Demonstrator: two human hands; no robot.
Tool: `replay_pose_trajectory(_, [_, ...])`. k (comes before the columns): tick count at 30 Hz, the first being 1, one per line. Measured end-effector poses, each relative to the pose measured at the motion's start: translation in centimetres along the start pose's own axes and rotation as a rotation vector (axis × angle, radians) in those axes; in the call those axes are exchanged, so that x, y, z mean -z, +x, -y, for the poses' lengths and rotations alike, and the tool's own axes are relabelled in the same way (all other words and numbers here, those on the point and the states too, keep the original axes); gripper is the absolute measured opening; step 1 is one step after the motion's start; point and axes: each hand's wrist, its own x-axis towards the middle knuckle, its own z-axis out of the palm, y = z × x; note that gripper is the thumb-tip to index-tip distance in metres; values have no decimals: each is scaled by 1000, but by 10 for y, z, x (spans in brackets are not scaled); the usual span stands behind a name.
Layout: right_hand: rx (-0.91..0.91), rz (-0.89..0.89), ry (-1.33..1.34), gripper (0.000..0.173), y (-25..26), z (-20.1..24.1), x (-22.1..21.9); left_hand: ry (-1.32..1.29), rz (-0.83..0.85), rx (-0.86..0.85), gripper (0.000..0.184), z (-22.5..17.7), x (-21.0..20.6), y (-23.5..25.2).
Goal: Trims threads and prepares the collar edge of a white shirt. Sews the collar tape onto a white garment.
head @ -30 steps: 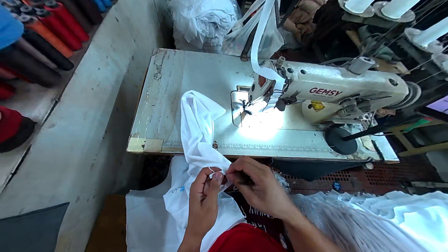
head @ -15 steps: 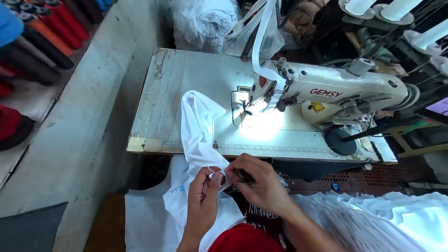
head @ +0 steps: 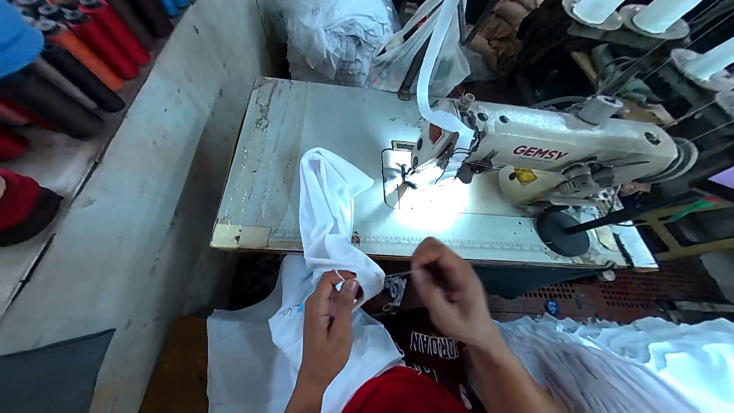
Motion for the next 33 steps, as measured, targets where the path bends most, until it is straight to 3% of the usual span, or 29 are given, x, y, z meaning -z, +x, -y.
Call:
replay_pose_trajectory(3, [-71,-158,426,15,0,10,20,-65,-70,52,17,5,8,-1])
replay_pose_trajectory(5, [-148,-168,690,14,-3,17,23,-100,-99,73,16,5,11,2])
replay_pose_trajectory(6, [-181,-126,689,12,-6,18,21,-106,-101,68,15,2,11,6])
replay_pose_trajectory(8, [-205,21,343,14,-12,15,11,-89,-72,17,15,-11,12,23])
replay_pose_trajectory(11, [-193,208,-214,35,-17,8,0,-3,-33,-121,14,-40,19,67])
replay_pose_trajectory(13, [-147,156,-246,33,-21,0,7,134,-49,-183,14,-57,24,109])
replay_pose_trajectory(15, [-137,-3,-249,39,-28,-6,27,273,-93,-180,16,-63,29,151])
replay_pose_trajectory(18, [-210,-248,-377,38,-47,-20,71,382,-146,-133,25,-42,43,205])
replay_pose_trajectory(21, [-344,-362,-565,44,-76,-33,115,483,-167,-86,28,-12,56,231])
replay_pose_trajectory(24, [-380,-361,-702,48,-99,-44,137,578,-105,-32,30,10,52,229])
replay_pose_trajectory(29, [-512,-193,-768,41,-97,-57,124,465,-119,74,31,19,35,207])
replay_pose_trajectory(31, [-573,-116,-645,35,-83,-56,102,410,-166,138,35,7,31,195])
replay_pose_trajectory(33, [-547,-65,-376,40,-60,-51,66,361,-206,175,37,-6,27,182])
